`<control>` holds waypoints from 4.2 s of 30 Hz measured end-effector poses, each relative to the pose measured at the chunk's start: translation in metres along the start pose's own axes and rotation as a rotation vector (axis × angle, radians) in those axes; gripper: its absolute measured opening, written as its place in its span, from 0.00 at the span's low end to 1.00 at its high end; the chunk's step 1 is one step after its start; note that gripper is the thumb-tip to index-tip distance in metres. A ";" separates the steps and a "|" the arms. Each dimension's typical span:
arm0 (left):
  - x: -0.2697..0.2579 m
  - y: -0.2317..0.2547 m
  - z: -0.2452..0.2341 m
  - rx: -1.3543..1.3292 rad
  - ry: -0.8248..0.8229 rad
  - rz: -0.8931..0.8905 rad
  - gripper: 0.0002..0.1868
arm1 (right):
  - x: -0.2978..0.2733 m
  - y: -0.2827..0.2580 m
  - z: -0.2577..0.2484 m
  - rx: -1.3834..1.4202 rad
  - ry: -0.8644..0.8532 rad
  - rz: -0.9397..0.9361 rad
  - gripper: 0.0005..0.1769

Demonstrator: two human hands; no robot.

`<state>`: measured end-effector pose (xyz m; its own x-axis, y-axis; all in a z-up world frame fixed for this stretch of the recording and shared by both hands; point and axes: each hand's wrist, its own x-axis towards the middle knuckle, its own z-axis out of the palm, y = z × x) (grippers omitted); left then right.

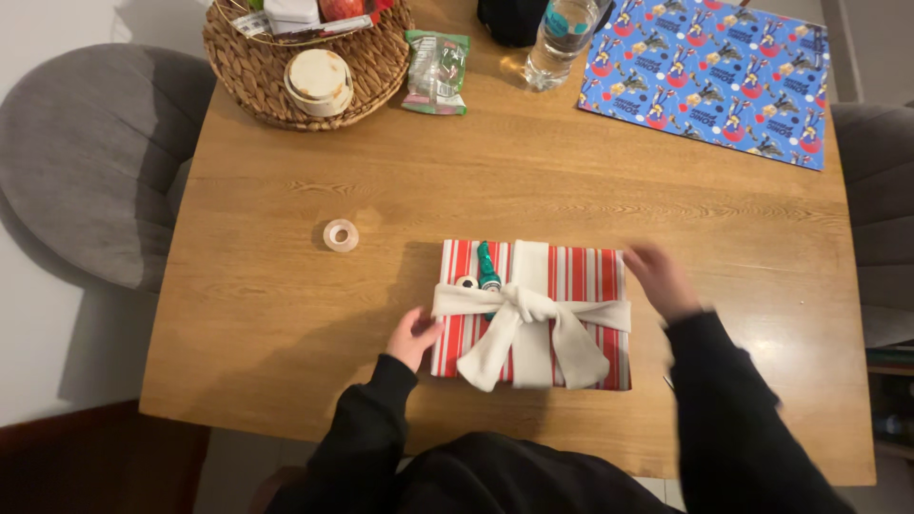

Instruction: The person wraps a rectangular gift box with red and white striped paper and ties a white sock around it to form a bow. They then place a small green bottle and a googly eye on the bow as decoration.

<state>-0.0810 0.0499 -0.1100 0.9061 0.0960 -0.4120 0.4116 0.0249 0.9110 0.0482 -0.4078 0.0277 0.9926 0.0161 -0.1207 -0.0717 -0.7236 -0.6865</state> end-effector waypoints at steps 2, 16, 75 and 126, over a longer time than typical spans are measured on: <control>-0.005 -0.019 -0.005 -0.201 -0.154 0.008 0.29 | -0.054 0.042 0.005 0.184 -0.131 0.283 0.23; 0.017 -0.011 -0.032 -0.342 -0.107 0.077 0.34 | -0.054 -0.004 0.042 0.840 -0.309 0.439 0.27; -0.016 -0.023 -0.029 -0.210 -0.214 0.093 0.49 | -0.106 0.038 0.055 0.744 -0.329 0.392 0.42; -0.082 0.227 -0.128 -1.323 0.099 0.204 0.47 | -0.141 -0.068 -0.077 1.630 0.274 0.043 0.47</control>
<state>-0.0746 0.1747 0.1333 0.9057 0.2823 -0.3162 -0.1824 0.9329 0.3106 -0.0789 -0.4142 0.1463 0.9613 -0.2258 -0.1577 0.0564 0.7218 -0.6897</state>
